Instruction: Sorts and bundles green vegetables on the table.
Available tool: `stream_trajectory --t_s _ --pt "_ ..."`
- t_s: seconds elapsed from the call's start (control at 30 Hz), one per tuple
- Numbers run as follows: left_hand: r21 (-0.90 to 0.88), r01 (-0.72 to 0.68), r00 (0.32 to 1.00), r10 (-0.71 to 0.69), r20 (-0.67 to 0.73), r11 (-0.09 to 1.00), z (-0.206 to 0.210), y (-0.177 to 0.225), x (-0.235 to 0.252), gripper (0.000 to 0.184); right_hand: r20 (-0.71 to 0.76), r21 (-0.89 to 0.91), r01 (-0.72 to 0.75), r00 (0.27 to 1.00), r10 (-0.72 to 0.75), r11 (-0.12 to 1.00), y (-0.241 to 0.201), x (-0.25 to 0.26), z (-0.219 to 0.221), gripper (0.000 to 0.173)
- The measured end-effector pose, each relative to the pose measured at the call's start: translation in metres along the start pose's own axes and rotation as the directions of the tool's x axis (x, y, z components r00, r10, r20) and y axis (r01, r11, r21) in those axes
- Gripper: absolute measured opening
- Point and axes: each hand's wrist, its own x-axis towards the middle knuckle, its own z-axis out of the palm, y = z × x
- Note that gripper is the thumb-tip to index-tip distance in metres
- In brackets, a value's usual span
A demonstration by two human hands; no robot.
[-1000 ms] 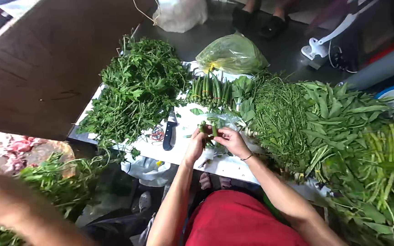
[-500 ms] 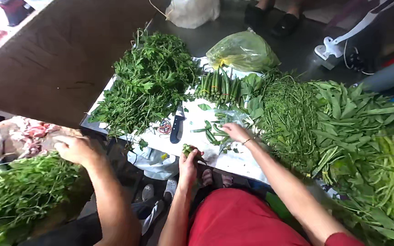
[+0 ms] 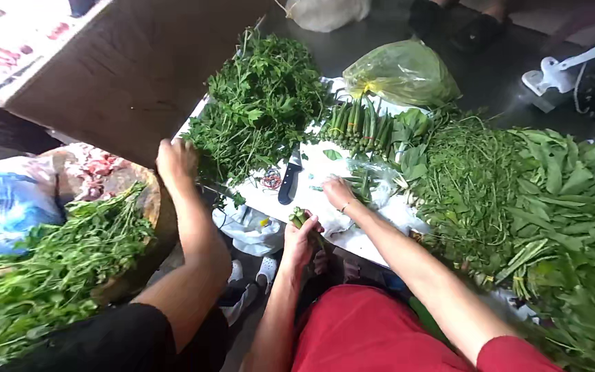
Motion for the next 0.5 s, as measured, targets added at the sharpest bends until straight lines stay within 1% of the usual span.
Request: stream_trajectory --t_s 0.07,0.1,0.17,0.2,0.23,0.27,0.3,0.33,0.43,0.5 --pt "-0.009 -0.006 1.000 0.006 -0.007 1.000 -0.002 0.004 -0.002 0.008 -0.040 0.076 -0.051 0.998 0.055 0.996 0.001 -0.017 -0.017 0.021" --pt "-0.019 -0.004 1.000 0.003 -0.015 1.000 -0.003 0.005 -0.002 0.009 -0.032 0.133 -0.091 0.995 0.096 0.987 0.003 -0.031 -0.029 0.020" --pt "-0.051 0.004 1.000 -0.005 -0.011 0.999 -0.004 0.005 -0.001 0.015 -0.003 0.356 -0.144 0.988 0.155 0.923 0.002 -0.063 -0.056 0.023" --pt "-0.067 0.010 1.000 -0.010 0.000 0.998 -0.004 0.003 0.000 0.019 -0.017 0.489 -0.135 0.986 0.164 0.862 -0.001 -0.080 -0.064 0.024" --pt "-0.077 0.018 1.000 -0.017 0.012 0.997 -0.003 0.000 0.002 0.022 -0.059 0.606 -0.083 0.987 0.149 0.791 -0.008 -0.097 -0.068 0.026" --pt "-0.087 0.028 0.999 -0.027 0.024 0.996 0.000 -0.003 0.002 0.025 -0.121 0.679 -0.008 0.985 0.122 0.734 -0.016 -0.111 -0.067 0.026" --pt "-0.091 0.041 0.999 -0.037 0.036 0.995 0.005 -0.005 0.003 0.026 -0.185 0.709 0.065 0.978 0.096 0.702 -0.023 -0.121 -0.062 0.026" --pt "-0.088 0.053 0.998 -0.048 0.051 0.995 0.011 -0.007 0.003 0.027 -0.237 0.710 0.118 0.969 0.077 0.695 -0.029 -0.128 -0.055 0.025" --pt "-0.067 0.060 0.990 -0.051 0.133 0.996 0.022 -0.013 0.006 0.028 -0.327 0.678 0.183 0.943 0.069 0.712 -0.039 -0.137 -0.037 0.025" --pt "-0.053 0.043 0.986 -0.034 0.160 0.998 0.022 -0.015 0.008 0.023 -0.354 0.652 0.223 0.935 0.030 0.725 -0.039 -0.139 -0.035 0.025"
